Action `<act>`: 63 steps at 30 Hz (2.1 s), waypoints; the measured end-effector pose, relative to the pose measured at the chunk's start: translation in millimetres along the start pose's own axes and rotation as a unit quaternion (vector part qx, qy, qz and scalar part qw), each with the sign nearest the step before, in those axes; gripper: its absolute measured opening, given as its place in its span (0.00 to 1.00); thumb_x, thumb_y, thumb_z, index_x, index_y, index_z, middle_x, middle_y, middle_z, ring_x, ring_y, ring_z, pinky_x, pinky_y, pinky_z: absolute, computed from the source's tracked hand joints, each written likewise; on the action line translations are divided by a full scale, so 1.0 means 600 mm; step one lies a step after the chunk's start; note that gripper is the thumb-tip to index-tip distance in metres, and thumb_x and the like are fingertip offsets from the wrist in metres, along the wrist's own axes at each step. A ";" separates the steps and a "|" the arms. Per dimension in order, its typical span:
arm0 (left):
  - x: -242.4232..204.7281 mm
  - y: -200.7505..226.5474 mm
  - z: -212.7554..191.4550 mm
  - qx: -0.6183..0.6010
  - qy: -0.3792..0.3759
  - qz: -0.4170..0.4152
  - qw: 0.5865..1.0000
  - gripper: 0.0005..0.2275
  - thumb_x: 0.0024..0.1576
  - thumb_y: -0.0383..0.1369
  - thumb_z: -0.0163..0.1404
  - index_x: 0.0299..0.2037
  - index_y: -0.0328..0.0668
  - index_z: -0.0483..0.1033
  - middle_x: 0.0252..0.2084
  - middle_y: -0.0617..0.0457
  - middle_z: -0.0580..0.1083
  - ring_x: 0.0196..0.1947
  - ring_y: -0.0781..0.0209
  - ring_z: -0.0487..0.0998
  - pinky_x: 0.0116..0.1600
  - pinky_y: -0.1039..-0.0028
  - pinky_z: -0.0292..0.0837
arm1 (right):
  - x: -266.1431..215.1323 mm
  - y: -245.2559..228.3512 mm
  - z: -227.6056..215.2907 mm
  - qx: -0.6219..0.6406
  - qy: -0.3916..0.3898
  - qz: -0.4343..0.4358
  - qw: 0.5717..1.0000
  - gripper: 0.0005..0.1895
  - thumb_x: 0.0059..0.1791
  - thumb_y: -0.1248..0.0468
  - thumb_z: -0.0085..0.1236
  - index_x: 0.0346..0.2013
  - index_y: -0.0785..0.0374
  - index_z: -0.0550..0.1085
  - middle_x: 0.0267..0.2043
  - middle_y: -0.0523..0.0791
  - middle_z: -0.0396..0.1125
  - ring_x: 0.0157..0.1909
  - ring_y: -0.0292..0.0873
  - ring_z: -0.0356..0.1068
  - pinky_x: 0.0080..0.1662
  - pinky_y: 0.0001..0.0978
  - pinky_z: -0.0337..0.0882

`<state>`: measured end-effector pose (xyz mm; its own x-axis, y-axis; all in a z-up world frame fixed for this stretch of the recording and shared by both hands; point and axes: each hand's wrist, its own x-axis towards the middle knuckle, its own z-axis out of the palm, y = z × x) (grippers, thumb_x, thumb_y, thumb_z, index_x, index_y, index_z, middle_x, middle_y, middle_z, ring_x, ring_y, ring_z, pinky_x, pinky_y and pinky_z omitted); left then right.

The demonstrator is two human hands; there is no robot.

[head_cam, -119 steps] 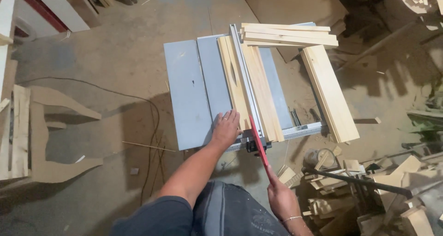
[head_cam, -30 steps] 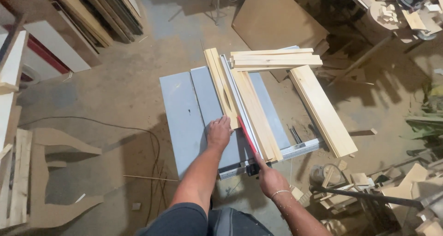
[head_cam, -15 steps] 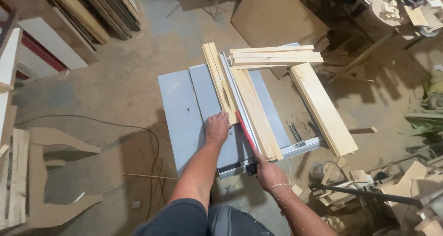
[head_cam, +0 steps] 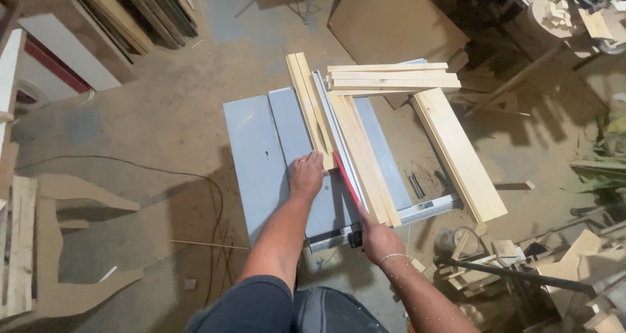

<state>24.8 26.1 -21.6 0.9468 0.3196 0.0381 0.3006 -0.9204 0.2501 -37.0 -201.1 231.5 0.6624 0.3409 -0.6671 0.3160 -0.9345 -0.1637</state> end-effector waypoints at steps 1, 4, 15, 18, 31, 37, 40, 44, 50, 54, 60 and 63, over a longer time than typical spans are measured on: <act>0.002 -0.001 -0.001 -0.001 -0.001 0.000 1.000 0.25 0.60 0.46 0.54 0.65 0.46 0.69 0.67 0.52 0.70 0.63 0.53 0.72 0.67 0.58 0.65 | 0.008 0.002 0.004 0.000 -0.001 0.000 1.000 0.33 0.58 0.61 0.27 0.77 0.33 0.40 0.52 0.54 0.74 0.60 0.55 0.73 0.63 0.48 0.71; 0.011 -0.008 0.010 -0.006 0.000 -0.004 1.000 0.25 0.60 0.46 0.55 0.65 0.46 0.70 0.67 0.52 0.71 0.63 0.53 0.72 0.67 0.58 0.64 | 0.023 0.003 0.004 0.022 0.002 0.012 1.000 0.32 0.58 0.59 0.27 0.77 0.30 0.42 0.52 0.54 0.74 0.59 0.55 0.74 0.63 0.46 0.72; 0.034 -0.028 0.031 0.001 0.014 0.009 1.000 0.27 0.59 0.49 0.54 0.65 0.45 0.70 0.66 0.51 0.71 0.63 0.53 0.73 0.67 0.58 0.65 | 0.037 -0.019 -0.014 -0.008 -0.006 0.017 1.000 0.33 0.58 0.60 0.25 0.77 0.30 0.39 0.53 0.54 0.73 0.61 0.54 0.73 0.66 0.47 0.69; 0.036 -0.028 0.017 0.005 0.014 0.011 1.000 0.26 0.59 0.48 0.54 0.65 0.45 0.70 0.65 0.51 0.72 0.62 0.53 0.73 0.66 0.59 0.66 | 0.036 -0.027 -0.021 -0.021 -0.012 0.011 1.000 0.34 0.58 0.61 0.25 0.77 0.32 0.36 0.54 0.55 0.73 0.62 0.56 0.72 0.67 0.48 0.67; 0.086 -0.048 0.007 0.001 -0.039 -0.014 0.999 0.26 0.61 0.46 0.54 0.68 0.46 0.67 0.69 0.53 0.68 0.66 0.54 0.70 0.69 0.60 0.62 | 0.081 -0.052 -0.030 0.022 0.009 0.028 0.999 0.34 0.57 0.59 0.31 0.77 0.27 0.40 0.53 0.54 0.73 0.61 0.56 0.72 0.66 0.48 0.69; 0.112 -0.064 -0.017 0.015 -0.033 -0.004 0.999 0.25 0.61 0.45 0.54 0.66 0.45 0.68 0.65 0.53 0.70 0.64 0.55 0.72 0.68 0.61 0.64 | 0.099 -0.086 -0.061 0.029 0.015 0.021 0.999 0.34 0.57 0.61 0.30 0.77 0.31 0.41 0.52 0.57 0.73 0.60 0.59 0.72 0.65 0.50 0.69; 0.132 -0.080 -0.026 0.009 -0.026 -0.003 1.000 0.23 0.62 0.44 0.53 0.65 0.46 0.68 0.64 0.53 0.71 0.64 0.54 0.72 0.68 0.61 0.64 | 0.111 -0.105 -0.080 0.013 0.011 0.026 1.000 0.35 0.57 0.60 0.30 0.77 0.29 0.39 0.52 0.55 0.73 0.60 0.57 0.72 0.66 0.49 0.69; 0.171 -0.123 -0.029 0.009 0.006 0.009 1.000 0.18 0.63 0.41 0.51 0.61 0.49 0.70 0.59 0.51 0.71 0.61 0.50 0.73 0.67 0.59 0.64 | 0.139 -0.127 -0.098 0.033 0.018 0.038 0.999 0.33 0.58 0.59 0.29 0.77 0.26 0.42 0.51 0.54 0.74 0.60 0.56 0.73 0.65 0.48 0.69; 0.218 -0.169 -0.089 0.004 -0.002 -0.006 1.000 0.09 0.63 0.42 0.51 0.47 0.51 0.71 0.49 0.50 0.70 0.55 0.46 0.77 0.60 0.56 0.69 | 0.187 -0.157 -0.125 0.039 0.024 0.045 0.998 0.32 0.58 0.58 0.29 0.77 0.27 0.45 0.52 0.55 0.73 0.59 0.57 0.72 0.64 0.48 0.69; 0.266 -0.172 -0.088 -0.048 0.003 -0.095 0.994 0.10 0.58 0.39 0.57 0.43 0.48 0.72 0.47 0.47 0.69 0.48 0.41 0.79 0.50 0.55 0.80 | 0.216 -0.179 -0.141 0.019 0.019 0.041 0.999 0.33 0.58 0.60 0.29 0.77 0.28 0.42 0.53 0.55 0.73 0.61 0.58 0.71 0.66 0.49 0.68; 0.220 -0.179 -0.141 -0.094 -0.033 -0.161 0.982 0.08 0.57 0.28 0.53 0.45 0.43 0.72 0.49 0.46 0.68 0.45 0.45 0.81 0.46 0.60 0.84 | 0.246 -0.192 -0.164 0.044 0.009 0.059 0.997 0.32 0.58 0.58 0.29 0.77 0.28 0.45 0.54 0.55 0.72 0.62 0.57 0.71 0.66 0.48 0.68; 0.132 -0.178 -0.167 -0.118 -0.092 -0.149 0.977 0.12 0.53 0.26 0.55 0.46 0.36 0.71 0.50 0.42 0.67 0.46 0.38 0.81 0.47 0.53 0.83 | 0.252 -0.200 -0.183 0.008 -0.007 0.041 0.999 0.36 0.56 0.61 0.31 0.77 0.29 0.40 0.55 0.56 0.72 0.62 0.57 0.70 0.67 0.50 0.67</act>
<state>56.5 172.1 51.6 0.8319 0.5001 -0.2404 0.5525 -0.7071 0.4413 99.9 -26.3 230.2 0.6766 0.2620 -0.6881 0.2500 -0.9608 -0.1200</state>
